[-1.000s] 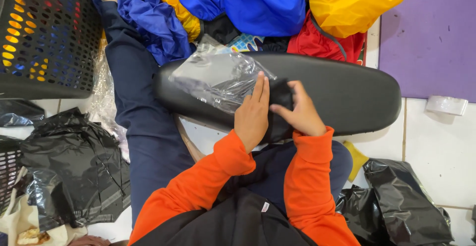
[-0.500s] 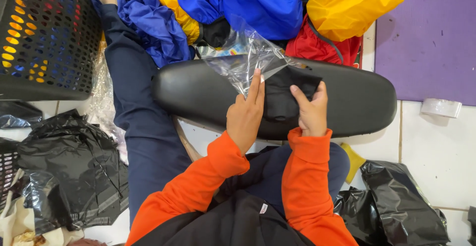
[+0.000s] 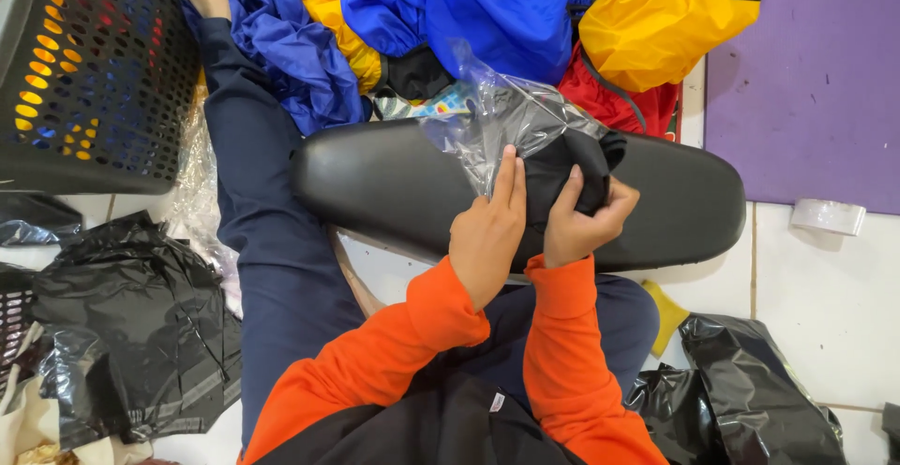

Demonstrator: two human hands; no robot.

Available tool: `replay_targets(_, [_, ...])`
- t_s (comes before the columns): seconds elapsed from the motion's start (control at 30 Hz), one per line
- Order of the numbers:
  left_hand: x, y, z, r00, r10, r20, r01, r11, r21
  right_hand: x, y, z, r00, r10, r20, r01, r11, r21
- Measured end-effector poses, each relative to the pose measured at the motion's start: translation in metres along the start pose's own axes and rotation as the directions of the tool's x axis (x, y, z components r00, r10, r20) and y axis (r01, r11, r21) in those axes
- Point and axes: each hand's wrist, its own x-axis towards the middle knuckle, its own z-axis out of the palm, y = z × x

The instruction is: The person folds a black fabric cover by hand on a motorcycle seat, places it into a clear plastic bag, and then uses shears to trim a red fabric item.

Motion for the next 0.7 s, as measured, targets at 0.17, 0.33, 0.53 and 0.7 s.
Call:
replay_targets(0.17, [0.003,-0.008,0.0,0.997,0.032,0.071,-0.012,0.965,-0.26,-0.009,0.004,-0.002,0.983,-0.171,-0.061,0.166,0.983,-0.079])
replay_targets(0.33, [0.013,-0.016,-0.008,1.0,0.026,-0.006,-0.027,0.966,-0.256,0.004,-0.033,-0.014,0.958,0.053,0.28,-0.153,0.924,0.35])
replay_targets(0.53, [0.004,-0.005,0.0,0.994,0.077,-0.078,-0.081,0.995,-0.056,-0.006,0.014,-0.013,0.67,0.293,0.682,-0.679,0.613,0.404])
replay_targets(0.7, [-0.001,-0.002,0.001,0.986,0.116,-0.12,-0.119,0.993,-0.011,-0.011,0.015,-0.007,0.712,0.372,0.596,-0.686,0.548,0.478])
